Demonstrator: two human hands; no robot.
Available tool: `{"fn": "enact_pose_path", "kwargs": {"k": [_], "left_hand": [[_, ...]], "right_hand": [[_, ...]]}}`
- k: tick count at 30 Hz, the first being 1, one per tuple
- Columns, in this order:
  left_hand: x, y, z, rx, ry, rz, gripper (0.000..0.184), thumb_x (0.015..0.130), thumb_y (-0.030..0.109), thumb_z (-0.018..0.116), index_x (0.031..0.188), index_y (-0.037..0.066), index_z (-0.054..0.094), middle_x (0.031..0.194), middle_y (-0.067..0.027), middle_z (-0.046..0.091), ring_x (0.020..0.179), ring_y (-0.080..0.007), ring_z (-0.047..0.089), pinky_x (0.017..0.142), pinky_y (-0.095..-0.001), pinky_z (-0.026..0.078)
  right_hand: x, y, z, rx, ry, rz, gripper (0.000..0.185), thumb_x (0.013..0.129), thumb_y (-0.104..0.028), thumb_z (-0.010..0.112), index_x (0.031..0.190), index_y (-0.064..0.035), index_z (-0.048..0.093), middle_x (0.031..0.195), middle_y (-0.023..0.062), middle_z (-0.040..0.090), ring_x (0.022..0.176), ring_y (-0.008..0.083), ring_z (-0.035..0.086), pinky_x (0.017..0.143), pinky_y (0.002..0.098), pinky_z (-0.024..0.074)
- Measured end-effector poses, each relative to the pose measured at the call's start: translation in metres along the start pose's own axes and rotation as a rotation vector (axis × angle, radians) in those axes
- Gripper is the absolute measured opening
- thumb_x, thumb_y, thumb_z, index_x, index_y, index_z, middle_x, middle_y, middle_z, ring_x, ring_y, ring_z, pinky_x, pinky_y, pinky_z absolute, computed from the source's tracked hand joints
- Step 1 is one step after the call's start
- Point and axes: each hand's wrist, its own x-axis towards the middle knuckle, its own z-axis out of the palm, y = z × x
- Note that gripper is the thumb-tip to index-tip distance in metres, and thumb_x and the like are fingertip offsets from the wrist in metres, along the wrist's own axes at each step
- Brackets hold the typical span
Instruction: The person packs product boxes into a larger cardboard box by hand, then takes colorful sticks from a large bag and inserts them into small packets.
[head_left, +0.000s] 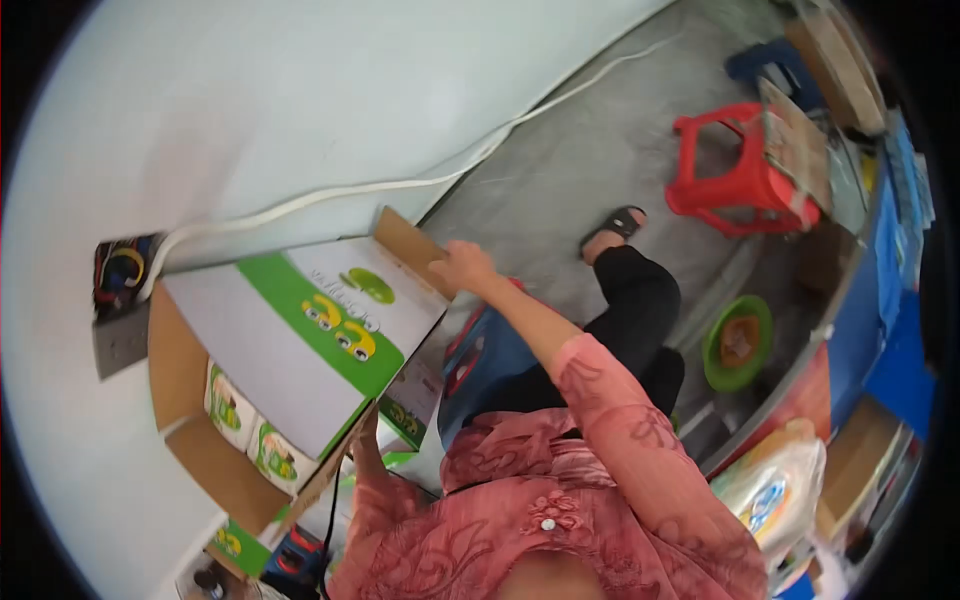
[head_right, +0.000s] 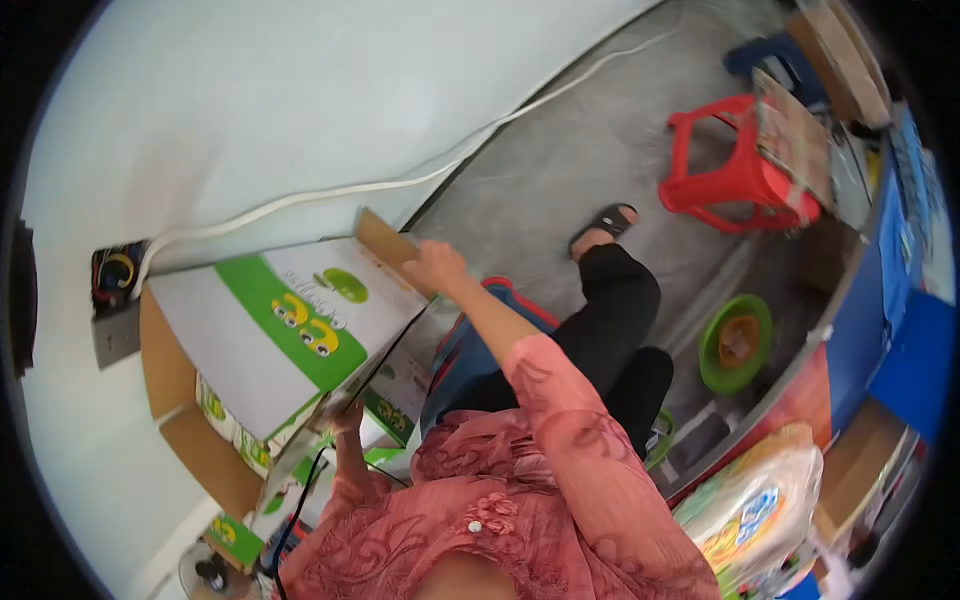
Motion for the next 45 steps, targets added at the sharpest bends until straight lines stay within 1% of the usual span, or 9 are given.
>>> {"fn": "enact_pose_path", "kwargs": {"k": [5,12,15,21,34,37,39,41,45], "left_hand": [[0.012,-0.022,0.001,-0.173,0.039,0.091,0.067,0.093,0.057,0.047,0.144,0.013,0.049,0.143,-0.0090,0.053,0.136,-0.0331,0.045,0.115,-0.0498,0.031],[0.009,-0.030,-0.038,-0.538,-0.063,0.301,0.071,0.095,0.059,0.047,0.151,0.016,0.041,0.153,-0.0098,0.044,0.141,-0.0318,0.039,0.119,-0.0462,0.026],[0.015,-0.026,-0.026,-1.092,-0.143,0.357,0.072,0.095,0.059,0.050,0.152,0.016,0.040,0.155,-0.0098,0.041,0.142,-0.0295,0.038,0.120,-0.0459,0.025],[-0.012,-0.005,-0.059,-0.760,-0.054,0.322,0.064,0.096,0.053,0.052,0.147,0.015,0.044,0.149,-0.0104,0.047,0.137,-0.0322,0.043,0.115,-0.0515,0.031],[0.000,0.036,-0.094,-0.850,-0.100,0.339,0.056,0.096,0.049,0.056,0.140,0.014,0.052,0.140,-0.0102,0.056,0.127,-0.0312,0.051,0.109,-0.0504,0.039],[0.016,0.042,-0.093,-1.154,-0.124,0.416,0.055,0.096,0.048,0.057,0.138,0.014,0.054,0.138,-0.0102,0.058,0.125,-0.0310,0.053,0.108,-0.0501,0.041],[0.013,0.057,-0.096,-1.731,-0.157,0.351,0.053,0.095,0.048,0.058,0.135,0.014,0.057,0.134,-0.0088,0.061,0.122,-0.0292,0.056,0.107,-0.0470,0.042],[0.017,0.049,-0.114,-0.742,0.125,0.436,0.052,0.089,0.049,0.065,0.127,0.013,0.064,0.127,-0.0050,0.066,0.118,-0.0251,0.059,0.105,-0.0405,0.044],[-0.016,0.063,-0.173,-0.661,0.178,0.408,0.056,0.086,0.050,0.068,0.129,0.013,0.062,0.130,-0.0062,0.065,0.120,-0.0264,0.057,0.105,-0.0435,0.043]], "right_hand": [[-0.015,-0.023,-0.009,-0.030,0.044,0.105,0.044,0.082,-0.042,0.067,0.098,-0.0008,0.072,0.102,0.0256,0.071,0.099,0.0398,0.069,0.085,0.0488,0.0563],[-0.027,-0.024,0.009,-0.209,-0.093,-0.156,0.032,0.089,-0.033,0.059,0.094,-0.0048,0.074,0.096,0.0188,0.073,0.090,0.0362,0.072,0.076,0.0485,0.0576],[-0.031,-0.023,0.012,-0.241,-0.059,-0.195,0.029,0.088,-0.031,0.058,0.090,-0.0061,0.074,0.089,0.0177,0.073,0.084,0.0360,0.072,0.073,0.0489,0.0578],[-0.046,-0.005,-0.016,-0.265,-0.039,-0.229,0.031,0.087,-0.033,0.059,0.081,-0.0065,0.074,0.086,0.0183,0.072,0.083,0.0362,0.072,0.071,0.0493,0.0575],[-0.070,0.058,-0.076,-0.302,0.101,-0.290,0.038,0.088,-0.036,0.059,0.078,-0.0019,0.071,0.079,0.0232,0.068,0.078,0.0419,0.068,0.070,0.0518,0.0558],[-0.083,0.058,-0.079,-0.298,0.138,-0.271,0.034,0.087,-0.032,0.059,0.080,-0.0012,0.071,0.082,0.0229,0.070,0.083,0.0414,0.069,0.074,0.0510,0.0561],[-0.084,0.056,-0.080,-0.311,0.181,-0.273,0.035,0.087,-0.032,0.059,0.080,-0.0008,0.071,0.082,0.0230,0.069,0.083,0.0420,0.069,0.074,0.0513,0.0560],[-0.083,0.054,-0.074,-0.320,0.237,-0.270,0.037,0.088,-0.035,0.060,0.078,-0.0003,0.070,0.077,0.0241,0.067,0.078,0.0434,0.068,0.070,0.0522,0.0553],[-0.097,0.061,-0.085,-0.383,0.302,-0.304,0.032,0.088,-0.031,0.060,0.082,-0.0015,0.070,0.083,0.0239,0.069,0.082,0.0434,0.067,0.073,0.0526,0.0551]]}}
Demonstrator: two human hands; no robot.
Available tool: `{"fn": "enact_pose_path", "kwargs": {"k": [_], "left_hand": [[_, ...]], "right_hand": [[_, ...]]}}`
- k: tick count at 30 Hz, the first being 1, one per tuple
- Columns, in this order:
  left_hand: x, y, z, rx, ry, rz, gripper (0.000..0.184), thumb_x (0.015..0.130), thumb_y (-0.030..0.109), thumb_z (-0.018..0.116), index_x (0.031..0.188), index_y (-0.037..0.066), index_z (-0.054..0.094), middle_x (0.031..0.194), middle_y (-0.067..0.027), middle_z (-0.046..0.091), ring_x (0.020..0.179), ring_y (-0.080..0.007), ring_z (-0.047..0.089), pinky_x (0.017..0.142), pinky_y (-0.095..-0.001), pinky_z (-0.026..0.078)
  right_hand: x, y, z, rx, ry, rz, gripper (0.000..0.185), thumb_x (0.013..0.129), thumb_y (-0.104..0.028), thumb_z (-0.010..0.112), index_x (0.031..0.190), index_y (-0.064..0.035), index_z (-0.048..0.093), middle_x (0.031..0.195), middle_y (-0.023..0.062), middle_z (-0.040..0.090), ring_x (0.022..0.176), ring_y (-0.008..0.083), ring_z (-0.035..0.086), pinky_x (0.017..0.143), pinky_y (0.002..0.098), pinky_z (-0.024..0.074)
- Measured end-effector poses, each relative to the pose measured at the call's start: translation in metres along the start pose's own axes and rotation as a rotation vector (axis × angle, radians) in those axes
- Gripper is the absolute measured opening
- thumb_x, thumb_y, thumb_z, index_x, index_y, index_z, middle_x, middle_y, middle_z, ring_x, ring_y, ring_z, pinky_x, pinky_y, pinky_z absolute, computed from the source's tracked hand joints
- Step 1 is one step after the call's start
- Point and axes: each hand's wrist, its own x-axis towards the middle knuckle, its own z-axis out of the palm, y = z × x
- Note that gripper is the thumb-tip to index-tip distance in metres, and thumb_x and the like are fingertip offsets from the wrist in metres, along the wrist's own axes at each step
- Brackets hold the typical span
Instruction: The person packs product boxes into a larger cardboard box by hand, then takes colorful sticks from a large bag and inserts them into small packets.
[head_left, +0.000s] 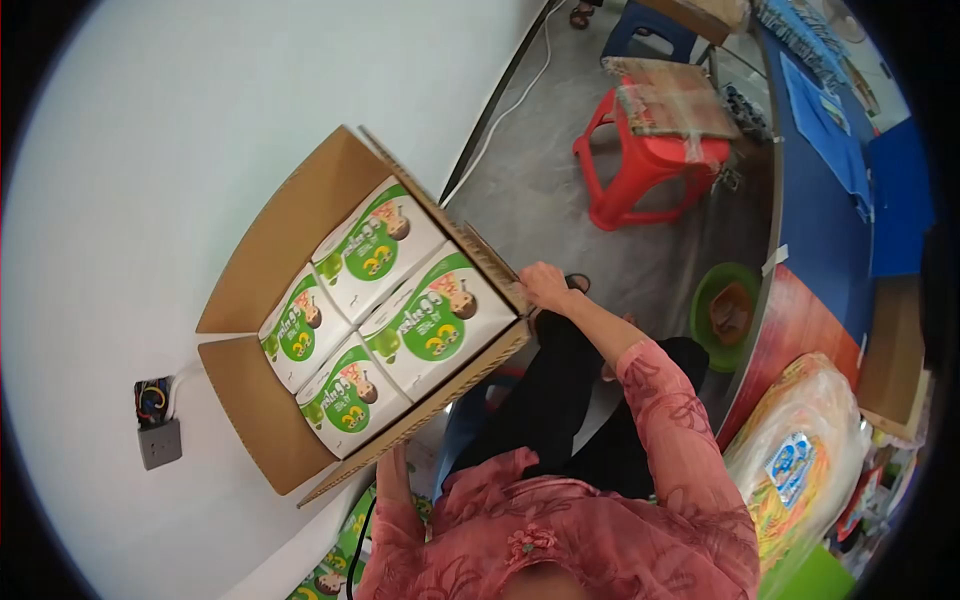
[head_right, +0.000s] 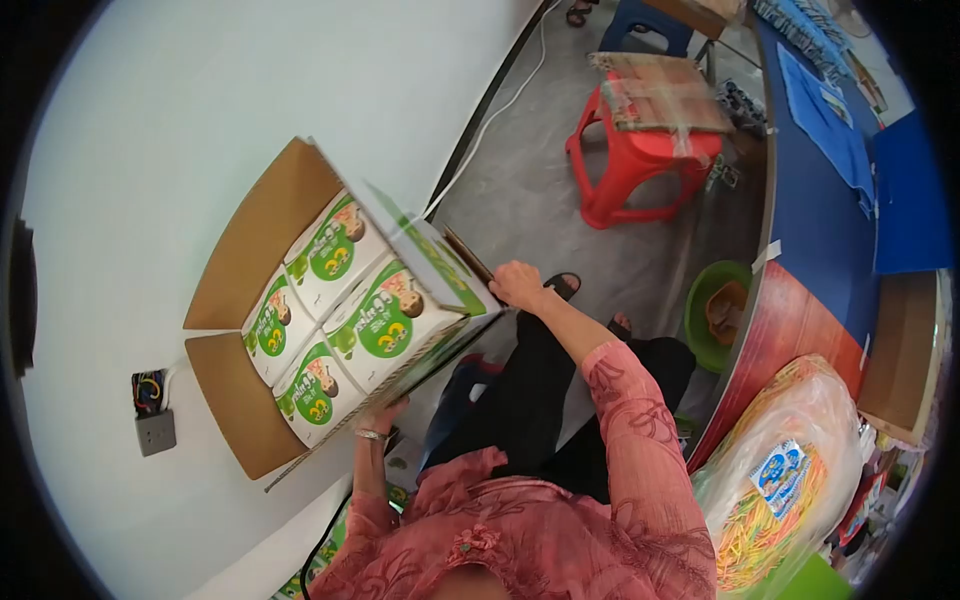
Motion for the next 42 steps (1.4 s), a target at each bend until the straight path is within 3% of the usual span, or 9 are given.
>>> {"fn": "enact_pose_path", "kwargs": {"k": [4,7,10,16,19,23,25,26,42], "left_hand": [[0.006,-0.008,0.010,-0.292,0.010,-0.022,0.059,0.087,0.052,0.064,0.132,0.013,0.059,0.133,-0.0072,0.062,0.123,-0.0288,0.055,0.106,-0.0480,0.040],[0.034,0.000,0.009,-0.559,-0.022,-0.043,0.061,0.088,0.054,0.061,0.134,0.014,0.057,0.136,-0.0080,0.059,0.125,-0.0306,0.053,0.106,-0.0514,0.039],[0.090,0.022,-0.004,-0.917,-0.084,-0.068,0.064,0.089,0.056,0.058,0.136,0.014,0.054,0.139,-0.0088,0.057,0.127,-0.0324,0.051,0.107,-0.0548,0.037],[0.234,0.095,-0.024,-1.444,-0.342,-0.011,0.068,0.090,0.060,0.052,0.140,0.014,0.049,0.145,-0.0104,0.052,0.131,-0.0359,0.048,0.107,-0.0615,0.034],[0.276,0.133,-0.017,-1.553,-0.487,0.023,0.070,0.091,0.062,0.049,0.143,0.015,0.047,0.147,-0.0112,0.050,0.133,-0.0377,0.046,0.108,-0.0649,0.032],[0.280,0.162,-0.006,-1.502,-0.595,-0.013,0.071,0.092,0.063,0.044,0.142,0.013,0.049,0.149,-0.0150,0.049,0.134,-0.0422,0.043,0.105,-0.0737,0.028],[0.313,0.128,0.022,-1.315,-0.628,0.176,0.067,0.092,0.062,0.051,0.138,0.014,0.053,0.148,-0.0083,0.050,0.135,-0.0330,0.045,0.113,-0.0591,0.030],[0.311,0.123,0.023,-1.293,-0.614,0.175,0.067,0.091,0.062,0.051,0.138,0.014,0.053,0.148,-0.0082,0.050,0.135,-0.0329,0.045,0.113,-0.0589,0.030],[0.326,0.141,-0.039,-1.257,-0.586,0.120,0.069,0.090,0.062,0.053,0.140,0.014,0.052,0.149,-0.0062,0.050,0.135,-0.0307,0.044,0.115,-0.0547,0.030]], "right_hand": [[-0.037,0.004,-0.028,-0.033,0.119,0.141,0.030,0.084,-0.031,0.063,0.085,-0.0021,0.070,0.085,0.0232,0.069,0.085,0.0437,0.067,0.075,0.0523,0.0543],[-0.060,0.070,0.019,0.032,0.191,0.179,0.033,0.079,-0.033,0.069,0.090,-0.0025,0.069,0.088,0.0246,0.069,0.088,0.0453,0.066,0.075,0.0520,0.0535],[-0.094,0.122,0.047,-0.029,0.479,0.117,0.039,0.075,-0.034,0.073,0.099,-0.0039,0.068,0.088,0.0256,0.068,0.089,0.0480,0.064,0.077,0.0530,0.0528],[-0.112,0.104,-0.007,0.345,0.261,0.660,0.042,0.076,-0.031,0.073,0.107,-0.0049,0.066,0.099,0.0266,0.066,0.099,0.0485,0.062,0.082,0.0534,0.0515],[-0.129,0.096,-0.026,0.165,0.524,0.429,0.037,0.078,-0.026,0.070,0.109,-0.0068,0.065,0.100,0.0239,0.066,0.102,0.0471,0.060,0.085,0.0528,0.0508],[-0.128,0.142,-0.016,-0.031,0.279,0.506,0.033,0.082,-0.025,0.065,0.109,-0.0069,0.067,0.104,0.0195,0.068,0.100,0.0390,0.063,0.083,0.0472,0.0523],[-0.134,0.135,-0.018,-0.055,0.198,0.536,0.033,0.082,-0.025,0.065,0.109,-0.0068,0.067,0.105,0.0194,0.068,0.100,0.0387,0.063,0.084,0.0470,0.0523],[-0.136,0.130,-0.016,-0.054,0.184,0.544,0.033,0.082,-0.025,0.065,0.109,-0.0068,0.067,0.105,0.0194,0.068,0.100,0.0386,0.063,0.084,0.0469,0.0523],[-0.151,0.081,0.008,0.058,0.276,0.615,0.035,0.084,-0.026,0.064,0.112,-0.0062,0.067,0.108,0.0187,0.068,0.100,0.0368,0.064,0.084,0.0455,0.0524]]}}
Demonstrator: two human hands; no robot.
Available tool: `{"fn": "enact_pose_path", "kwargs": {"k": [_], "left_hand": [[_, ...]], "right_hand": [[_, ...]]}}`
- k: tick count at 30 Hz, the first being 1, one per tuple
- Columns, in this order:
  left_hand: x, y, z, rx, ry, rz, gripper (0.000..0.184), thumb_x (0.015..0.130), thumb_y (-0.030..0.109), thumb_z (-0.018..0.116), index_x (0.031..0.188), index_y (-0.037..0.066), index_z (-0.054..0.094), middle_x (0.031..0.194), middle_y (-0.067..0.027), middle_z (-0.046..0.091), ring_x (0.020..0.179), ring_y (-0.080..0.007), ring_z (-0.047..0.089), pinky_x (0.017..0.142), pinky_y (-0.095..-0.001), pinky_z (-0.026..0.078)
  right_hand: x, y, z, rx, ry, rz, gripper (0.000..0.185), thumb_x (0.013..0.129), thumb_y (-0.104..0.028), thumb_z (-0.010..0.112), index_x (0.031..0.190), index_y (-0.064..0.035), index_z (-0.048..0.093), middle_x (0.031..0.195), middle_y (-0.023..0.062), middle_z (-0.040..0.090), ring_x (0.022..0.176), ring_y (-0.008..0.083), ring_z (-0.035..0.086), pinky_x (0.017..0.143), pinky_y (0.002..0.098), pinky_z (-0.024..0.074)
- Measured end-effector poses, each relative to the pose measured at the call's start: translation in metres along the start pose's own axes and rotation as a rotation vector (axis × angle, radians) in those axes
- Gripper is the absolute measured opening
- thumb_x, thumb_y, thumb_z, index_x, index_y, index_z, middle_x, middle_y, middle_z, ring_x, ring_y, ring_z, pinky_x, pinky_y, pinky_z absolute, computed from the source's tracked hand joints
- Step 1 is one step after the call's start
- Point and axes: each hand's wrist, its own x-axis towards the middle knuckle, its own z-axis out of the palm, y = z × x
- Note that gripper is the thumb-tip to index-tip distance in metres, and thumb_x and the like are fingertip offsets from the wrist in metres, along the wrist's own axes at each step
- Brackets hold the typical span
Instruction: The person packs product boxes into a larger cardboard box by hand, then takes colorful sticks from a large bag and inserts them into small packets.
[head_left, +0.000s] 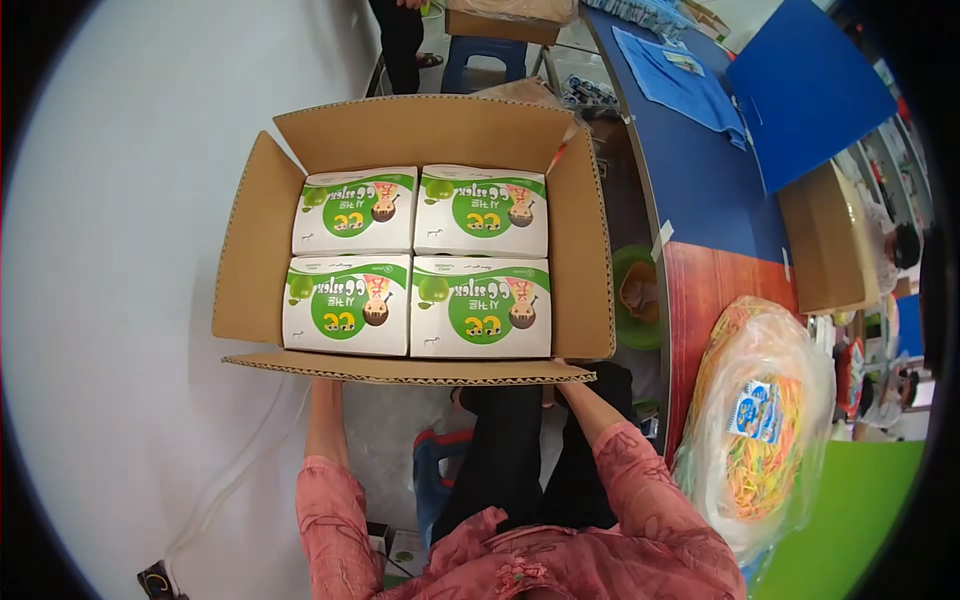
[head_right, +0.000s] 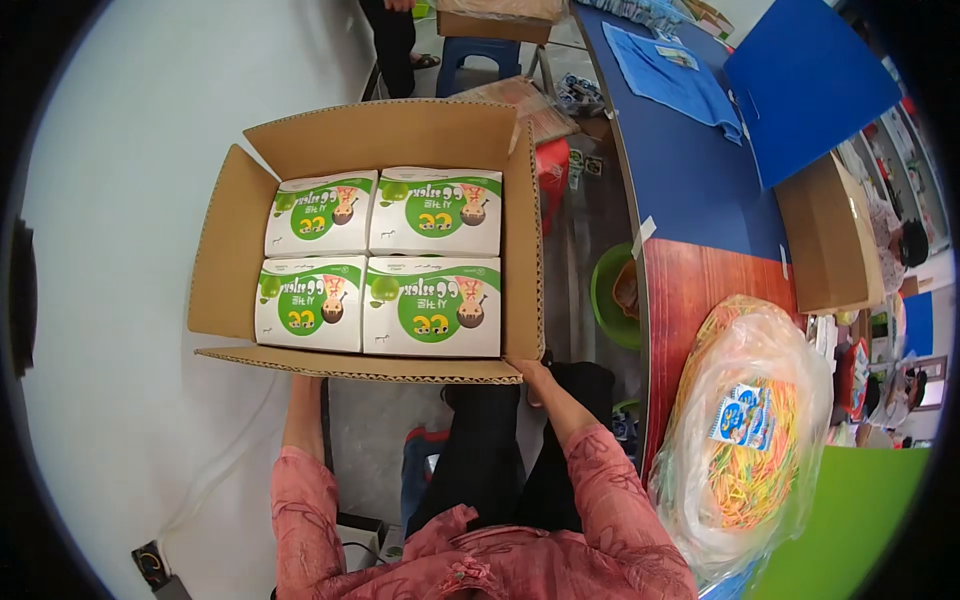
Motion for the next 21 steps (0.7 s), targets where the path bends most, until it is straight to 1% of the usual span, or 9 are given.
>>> {"fn": "enact_pose_path", "kwargs": {"k": [4,7,12,16,21], "left_hand": [[0.002,0.000,0.002,0.025,-0.008,-0.003,0.069,0.090,0.062,0.054,0.140,0.014,0.052,0.149,-0.0058,0.050,0.136,-0.0301,0.044,0.115,-0.0537,0.030],[-0.002,-0.004,0.012,0.054,-0.011,-0.003,0.070,0.090,0.062,0.054,0.140,0.014,0.052,0.149,-0.0054,0.050,0.136,-0.0297,0.044,0.115,-0.0529,0.030],[-0.023,-0.008,0.050,0.168,0.000,0.026,0.070,0.089,0.062,0.055,0.140,0.014,0.052,0.149,-0.0048,0.050,0.136,-0.0290,0.044,0.116,-0.0516,0.030],[-0.052,-0.016,0.089,0.251,-0.033,0.038,0.071,0.089,0.062,0.056,0.141,0.014,0.052,0.149,-0.0043,0.050,0.136,-0.0285,0.044,0.116,-0.0506,0.030],[-0.052,-0.027,0.111,0.241,-0.053,0.001,0.071,0.089,0.062,0.056,0.141,0.014,0.051,0.149,-0.0037,0.050,0.136,-0.0278,0.043,0.116,-0.0493,0.030]], "right_hand": [[-0.009,-0.001,-0.002,0.009,0.006,0.026,0.035,0.084,-0.027,0.063,0.112,-0.0061,0.067,0.109,0.0186,0.068,0.100,0.0364,0.064,0.084,0.0451,0.0524],[0.001,0.000,-0.009,0.005,0.011,0.031,0.036,0.084,-0.027,0.063,0.113,-0.0060,0.067,0.109,0.0185,0.068,0.100,0.0361,0.064,0.084,0.0448,0.0524],[0.015,0.008,-0.025,0.001,0.020,0.047,0.036,0.085,-0.027,0.062,0.113,-0.0058,0.067,0.110,0.0183,0.068,0.100,0.0355,0.064,0.084,0.0444,0.0525],[0.001,0.025,-0.039,0.001,0.029,0.079,0.037,0.085,-0.028,0.062,0.114,-0.0057,0.067,0.111,0.0181,0.068,0.100,0.0351,0.064,0.084,0.0440,0.0525],[-0.020,0.035,-0.035,0.053,0.031,0.118,0.037,0.085,-0.028,0.061,0.115,-0.0055,0.067,0.112,0.0179,0.068,0.100,0.0345,0.064,0.084,0.0435,0.0525]]}}
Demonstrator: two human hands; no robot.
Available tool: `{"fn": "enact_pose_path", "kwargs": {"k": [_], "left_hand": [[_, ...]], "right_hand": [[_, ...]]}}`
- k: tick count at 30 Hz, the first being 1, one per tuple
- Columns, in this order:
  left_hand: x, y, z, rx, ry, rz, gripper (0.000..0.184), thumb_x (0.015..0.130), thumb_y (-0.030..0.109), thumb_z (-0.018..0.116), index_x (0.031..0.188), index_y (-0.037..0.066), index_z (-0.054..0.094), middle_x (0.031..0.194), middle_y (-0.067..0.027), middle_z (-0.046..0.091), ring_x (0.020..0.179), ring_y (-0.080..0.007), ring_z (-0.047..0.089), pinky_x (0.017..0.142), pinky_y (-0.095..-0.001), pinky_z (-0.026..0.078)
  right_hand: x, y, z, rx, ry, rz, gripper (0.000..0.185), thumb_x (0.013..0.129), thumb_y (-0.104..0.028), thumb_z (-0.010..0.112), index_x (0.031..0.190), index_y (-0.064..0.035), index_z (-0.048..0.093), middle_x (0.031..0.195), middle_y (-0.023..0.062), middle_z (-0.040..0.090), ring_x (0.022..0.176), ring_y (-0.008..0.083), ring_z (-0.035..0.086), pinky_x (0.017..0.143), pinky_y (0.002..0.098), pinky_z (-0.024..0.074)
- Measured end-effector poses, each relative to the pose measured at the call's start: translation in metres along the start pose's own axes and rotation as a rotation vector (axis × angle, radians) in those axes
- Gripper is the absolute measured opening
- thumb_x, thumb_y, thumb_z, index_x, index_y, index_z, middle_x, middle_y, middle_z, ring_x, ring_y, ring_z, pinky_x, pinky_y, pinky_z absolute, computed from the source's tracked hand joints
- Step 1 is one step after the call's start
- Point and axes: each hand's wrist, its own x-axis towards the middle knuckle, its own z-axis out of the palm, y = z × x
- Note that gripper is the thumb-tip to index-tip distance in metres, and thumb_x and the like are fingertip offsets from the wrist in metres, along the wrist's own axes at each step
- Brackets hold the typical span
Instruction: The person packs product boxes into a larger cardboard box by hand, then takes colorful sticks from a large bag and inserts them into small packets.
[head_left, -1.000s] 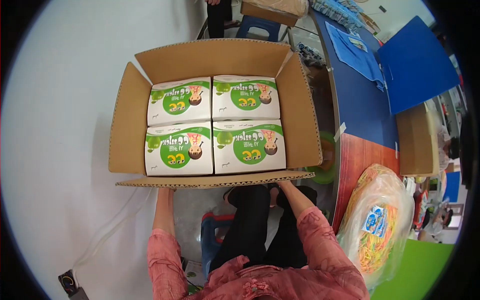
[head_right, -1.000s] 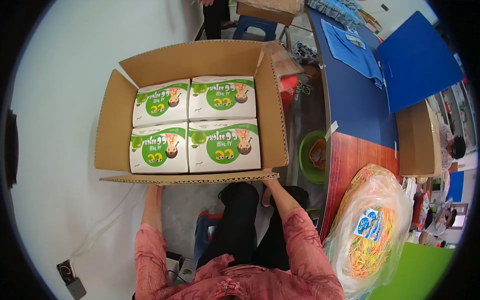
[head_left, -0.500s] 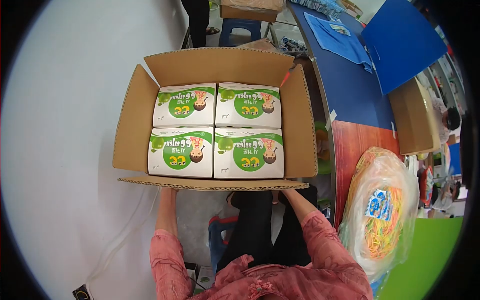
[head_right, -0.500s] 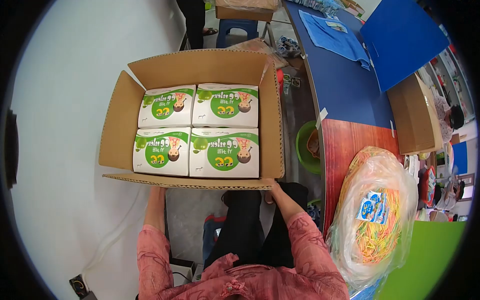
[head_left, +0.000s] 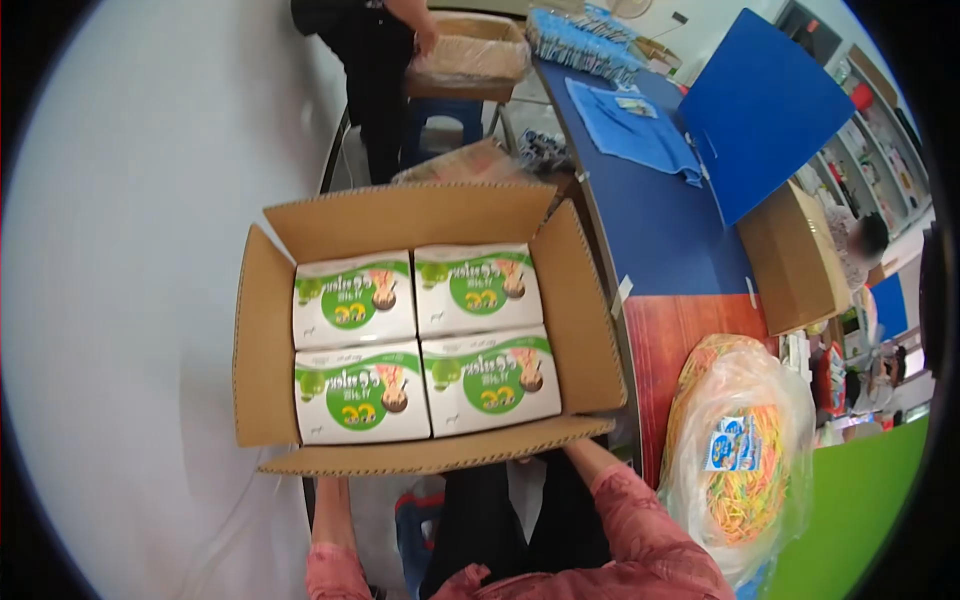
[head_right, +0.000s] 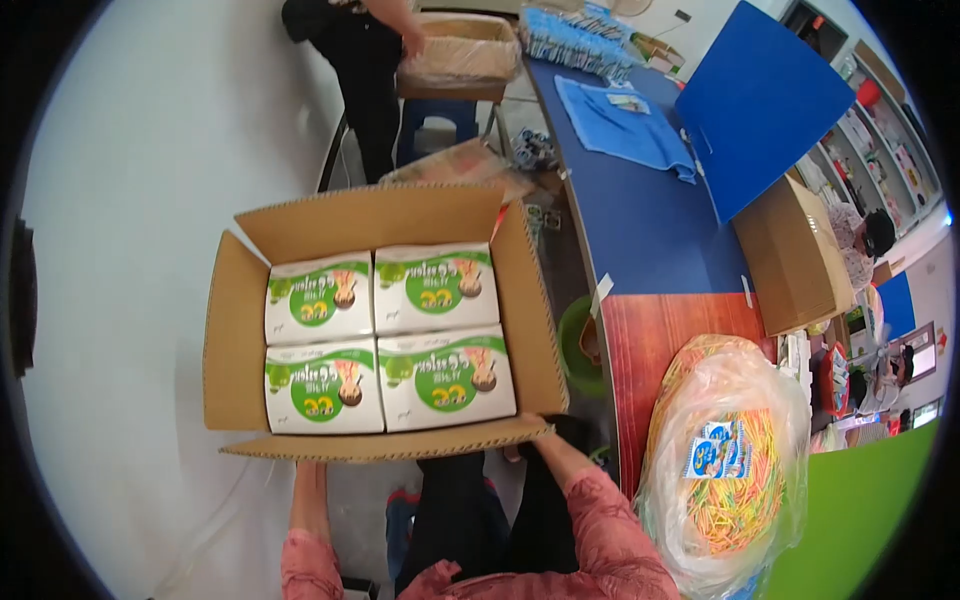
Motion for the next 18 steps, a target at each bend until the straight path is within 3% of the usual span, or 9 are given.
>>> {"fn": "enact_pose_path", "kwargs": {"k": [7,18], "left_hand": [[0.041,0.002,-0.020,-0.050,0.025,-0.041,0.072,0.088,0.062,0.057,0.142,0.015,0.051,0.149,-0.0029,0.050,0.137,-0.0268,0.043,0.117,-0.0474,0.030],[0.070,0.005,-0.014,-0.013,0.006,-0.058,0.073,0.087,0.063,0.059,0.142,0.015,0.050,0.150,-0.0015,0.049,0.137,-0.0253,0.043,0.118,-0.0446,0.030]], "right_hand": [[-0.040,-0.002,0.015,0.055,-0.006,0.064,0.038,0.086,-0.029,0.061,0.116,-0.0053,0.067,0.114,0.0176,0.068,0.101,0.0337,0.065,0.084,0.0429,0.0525],[0.009,0.000,0.001,0.089,0.032,0.058,0.040,0.087,-0.029,0.060,0.117,-0.0049,0.067,0.116,0.0172,0.068,0.101,0.0325,0.065,0.085,0.0419,0.0526]]}}
